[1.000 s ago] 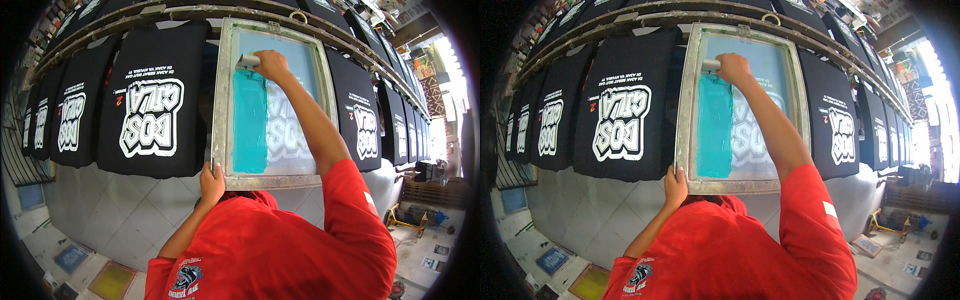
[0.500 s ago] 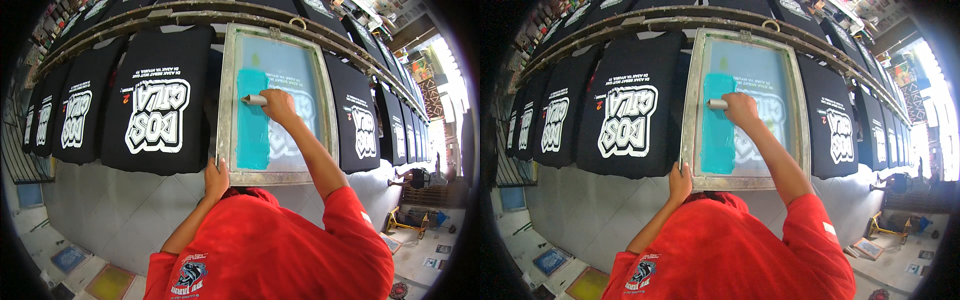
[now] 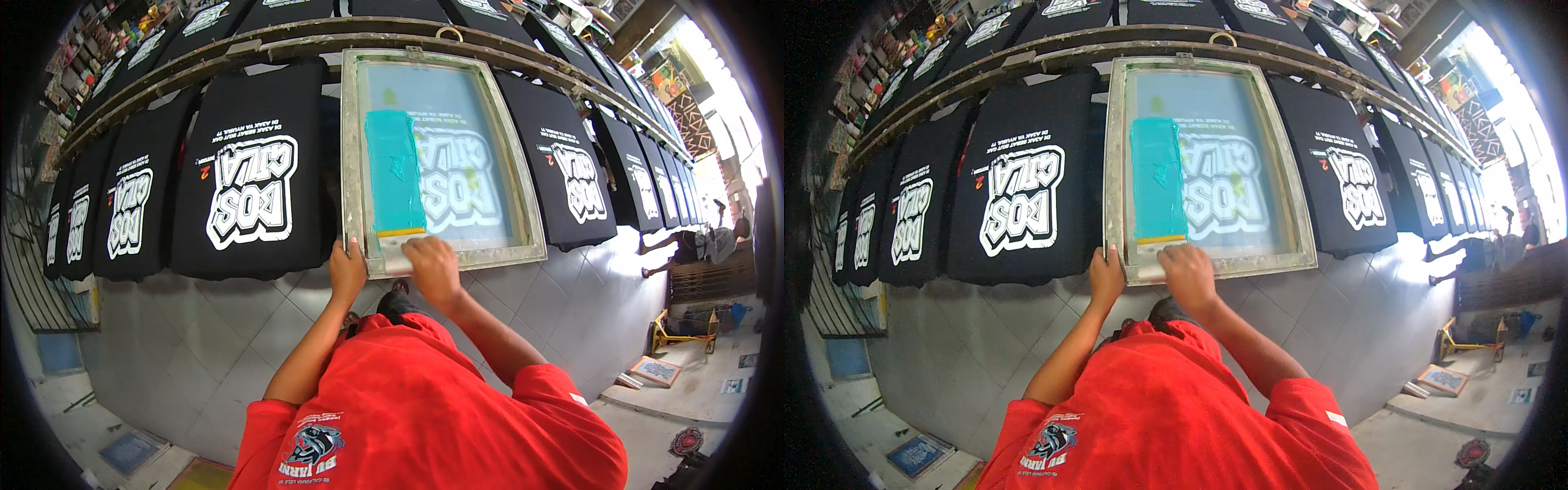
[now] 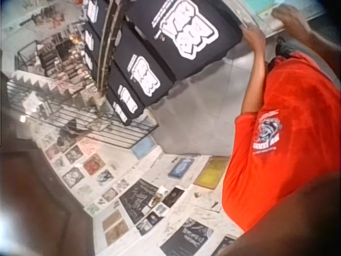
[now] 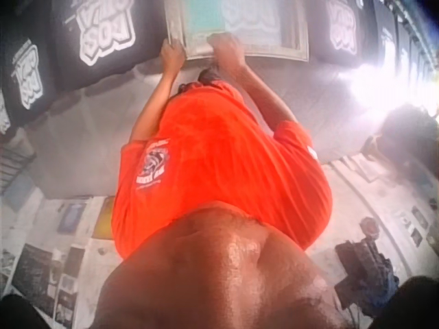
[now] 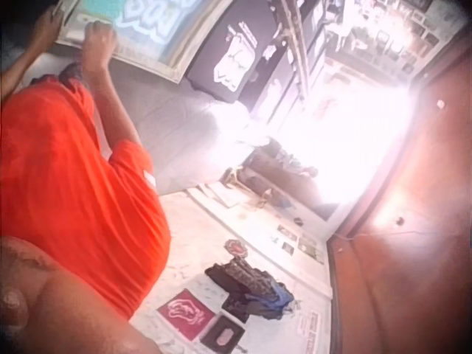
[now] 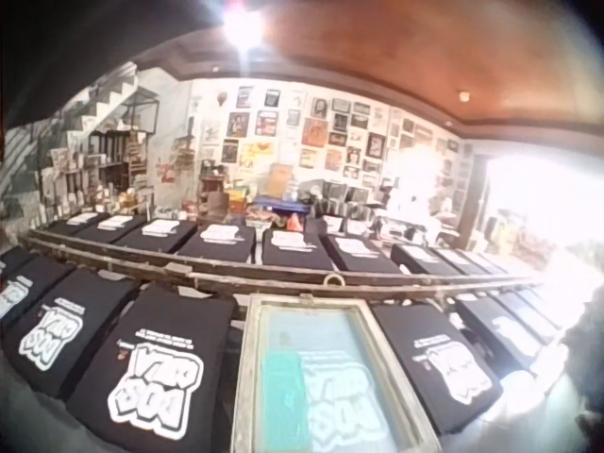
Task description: The person performs screen printing on black shirts using a manual press. They apply green ink to the screen using a squeegee, pull the squeegee across the stencil, and move the screen frame between different shirt stations on a long production rack.
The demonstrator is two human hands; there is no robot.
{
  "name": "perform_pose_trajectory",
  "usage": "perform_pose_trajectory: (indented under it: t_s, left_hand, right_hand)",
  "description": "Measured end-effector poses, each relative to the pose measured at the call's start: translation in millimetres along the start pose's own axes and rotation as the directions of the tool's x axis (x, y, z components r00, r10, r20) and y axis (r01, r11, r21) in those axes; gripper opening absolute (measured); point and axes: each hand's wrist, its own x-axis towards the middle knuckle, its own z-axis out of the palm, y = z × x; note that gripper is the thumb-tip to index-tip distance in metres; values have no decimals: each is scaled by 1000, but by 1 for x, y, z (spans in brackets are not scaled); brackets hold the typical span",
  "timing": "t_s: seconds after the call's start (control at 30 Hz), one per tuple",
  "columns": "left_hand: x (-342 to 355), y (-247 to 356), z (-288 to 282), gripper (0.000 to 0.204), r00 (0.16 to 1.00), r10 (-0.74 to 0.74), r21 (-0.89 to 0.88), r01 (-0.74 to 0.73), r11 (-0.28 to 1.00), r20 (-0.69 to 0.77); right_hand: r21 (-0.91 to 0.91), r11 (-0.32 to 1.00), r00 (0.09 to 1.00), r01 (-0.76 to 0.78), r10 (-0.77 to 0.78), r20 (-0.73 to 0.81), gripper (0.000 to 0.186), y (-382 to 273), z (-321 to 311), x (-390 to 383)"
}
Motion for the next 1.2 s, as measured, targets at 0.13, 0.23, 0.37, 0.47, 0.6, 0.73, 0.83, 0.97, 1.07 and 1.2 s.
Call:
perform_pose_trajectory:
  t_s: [0.13, 0.23, 0.37, 0.47, 0.6, 0.73, 0.83, 0.97, 1.07, 1.2]
  left_hand:
    - [2, 5, -1, 44, 996, -73, -11, 74, 997, 47]
    - [1, 13, -7, 45, 991, -111, 19, 110, 994, 76]
    - [1, 7, -10, 46, 989, -119, 34, 116, 993, 89]
    - [1, 7, -13, 45, 986, -133, 49, 129, 990, 101]
    - [3, 22, -15, 43, 988, -99, 4, 99, 995, 116]
    - [2, 28, -29, 43, 991, -85, -28, 88, 996, 100]
    - [4, 35, -60, 43, 990, -85, 13, 84, 996, 114]
    - [-4, 11, -119, 43, 996, -69, 2, 69, 998, 54]
    - [-1, -17, -184, 43, 995, -90, -28, 91, 995, 46]
    - [19, -78, -282, 42, 999, -42, -82, 42, 996, 0]
  right_hand:
    - [54, 998, 999, 25, -23, -44, 57, -11, 8, -24]
    - [182, 983, 999, -36, 35, 5, 69, -7, 2, -27]
    - [154, 959, 968, -240, 248, -35, 75, 45, -20, -39]
    - [-103, 730, 704, -675, 596, -387, 62, 150, -51, -57]
    - [216, 407, 403, -888, 913, -66, 60, 251, -62, -96]
    - [312, 394, 413, -864, 911, -6, 64, 244, -73, -80]
    - [257, 394, 394, -882, 918, -52, 63, 226, -74, -87]
    - [304, 432, 425, -849, 900, -93, 62, 159, -69, -85]
    - [350, 428, 425, -833, 901, -88, 59, 92, -51, -69]
    - [406, 397, 419, -823, 907, -38, 59, -6, 1, -30]
